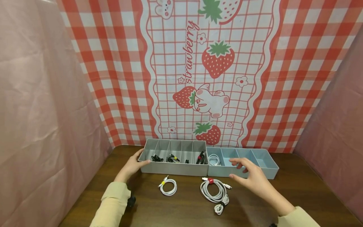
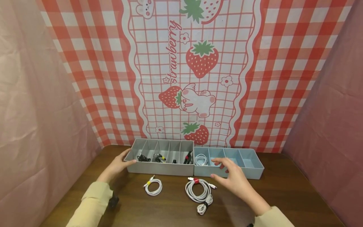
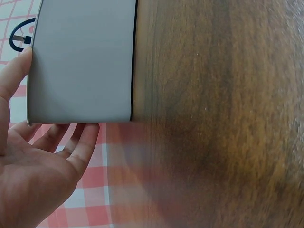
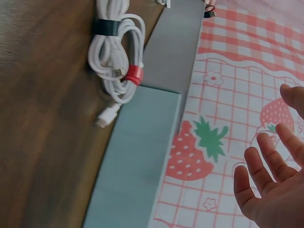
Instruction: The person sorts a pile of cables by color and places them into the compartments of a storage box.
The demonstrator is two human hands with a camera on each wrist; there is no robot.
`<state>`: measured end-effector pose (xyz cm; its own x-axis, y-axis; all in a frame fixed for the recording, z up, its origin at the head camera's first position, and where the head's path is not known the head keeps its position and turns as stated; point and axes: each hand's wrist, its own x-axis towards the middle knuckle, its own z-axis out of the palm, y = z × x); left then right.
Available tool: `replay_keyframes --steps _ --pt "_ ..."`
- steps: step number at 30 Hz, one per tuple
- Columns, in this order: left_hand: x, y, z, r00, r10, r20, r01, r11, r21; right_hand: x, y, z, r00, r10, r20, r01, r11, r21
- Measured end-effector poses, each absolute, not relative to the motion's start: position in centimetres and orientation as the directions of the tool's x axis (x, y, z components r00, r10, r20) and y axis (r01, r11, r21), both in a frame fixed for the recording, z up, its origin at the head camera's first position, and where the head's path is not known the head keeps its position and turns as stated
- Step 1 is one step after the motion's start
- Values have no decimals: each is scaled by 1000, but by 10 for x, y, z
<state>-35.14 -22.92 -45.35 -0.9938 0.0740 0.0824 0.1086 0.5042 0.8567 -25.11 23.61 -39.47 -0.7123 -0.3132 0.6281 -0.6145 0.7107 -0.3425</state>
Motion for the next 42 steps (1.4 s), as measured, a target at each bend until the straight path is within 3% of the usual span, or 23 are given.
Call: replay_keyframes --steps 19,24,32,42 --pt "-352 -229 -453 -994 78 80 109 511 853 -246 243 -446 -694 -436 572 -695 615 -374" --pt "-352 -228 -453 -994 72 77 103 504 857 -249 247 -454 -660 -486 573 -736 571 -363" --pt "-351 -228 -453 -995 68 78 102 505 857 -260 253 -465 -539 -604 588 -836 468 -285" --pt "-351 -229 -453 -993 74 88 114 515 850 -276 259 -478 -514 -698 500 -857 439 -269"
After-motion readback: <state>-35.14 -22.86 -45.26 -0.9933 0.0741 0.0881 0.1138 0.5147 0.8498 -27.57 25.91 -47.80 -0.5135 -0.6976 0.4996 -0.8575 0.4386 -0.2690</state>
